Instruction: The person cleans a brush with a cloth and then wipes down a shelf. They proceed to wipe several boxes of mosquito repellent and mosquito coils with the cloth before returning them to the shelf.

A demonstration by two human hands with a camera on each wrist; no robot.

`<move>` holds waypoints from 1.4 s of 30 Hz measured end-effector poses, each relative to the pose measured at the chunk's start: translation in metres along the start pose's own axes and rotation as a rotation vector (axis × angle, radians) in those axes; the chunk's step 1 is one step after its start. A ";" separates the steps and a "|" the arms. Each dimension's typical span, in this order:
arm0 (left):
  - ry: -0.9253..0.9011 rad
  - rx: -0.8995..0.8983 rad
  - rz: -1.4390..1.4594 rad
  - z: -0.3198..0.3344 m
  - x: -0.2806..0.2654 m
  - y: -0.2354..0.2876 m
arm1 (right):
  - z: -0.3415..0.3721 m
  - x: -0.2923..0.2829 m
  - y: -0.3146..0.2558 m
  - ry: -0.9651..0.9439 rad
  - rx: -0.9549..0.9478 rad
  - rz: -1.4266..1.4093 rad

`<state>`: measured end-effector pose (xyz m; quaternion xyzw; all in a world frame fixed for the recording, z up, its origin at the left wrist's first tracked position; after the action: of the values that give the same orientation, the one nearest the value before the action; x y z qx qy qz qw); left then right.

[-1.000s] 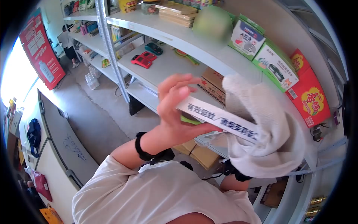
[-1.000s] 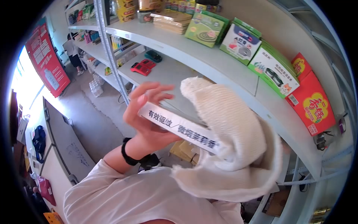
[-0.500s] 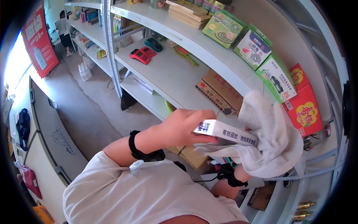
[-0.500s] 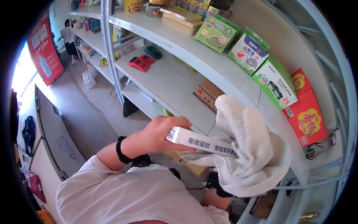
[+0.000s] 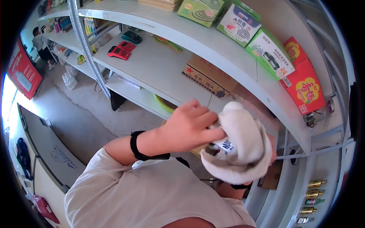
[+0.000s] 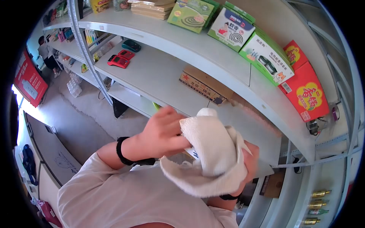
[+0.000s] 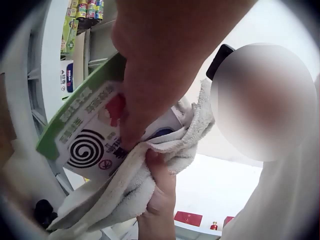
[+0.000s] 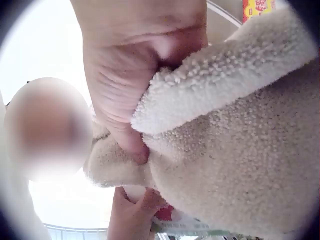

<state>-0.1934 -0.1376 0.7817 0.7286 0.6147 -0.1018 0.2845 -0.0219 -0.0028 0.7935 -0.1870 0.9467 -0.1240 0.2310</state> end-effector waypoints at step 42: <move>-0.107 -0.643 0.880 -0.074 0.120 -0.031 | 0.075 -0.042 0.139 0.691 0.626 -0.395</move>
<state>-0.2114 0.0051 0.7734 0.7870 0.2368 0.1829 0.5396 0.0075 0.1285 0.7003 -0.2322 0.8319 -0.4978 -0.0784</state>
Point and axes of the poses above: each hand's wrist, its own z-axis away from the middle knuckle, its own x-axis out of the palm, y = z × x, the point moved 5 cm from there along -z, towards the middle knuckle, and after that the axes turned 14 degrees about -x, right-handed, at the moved point
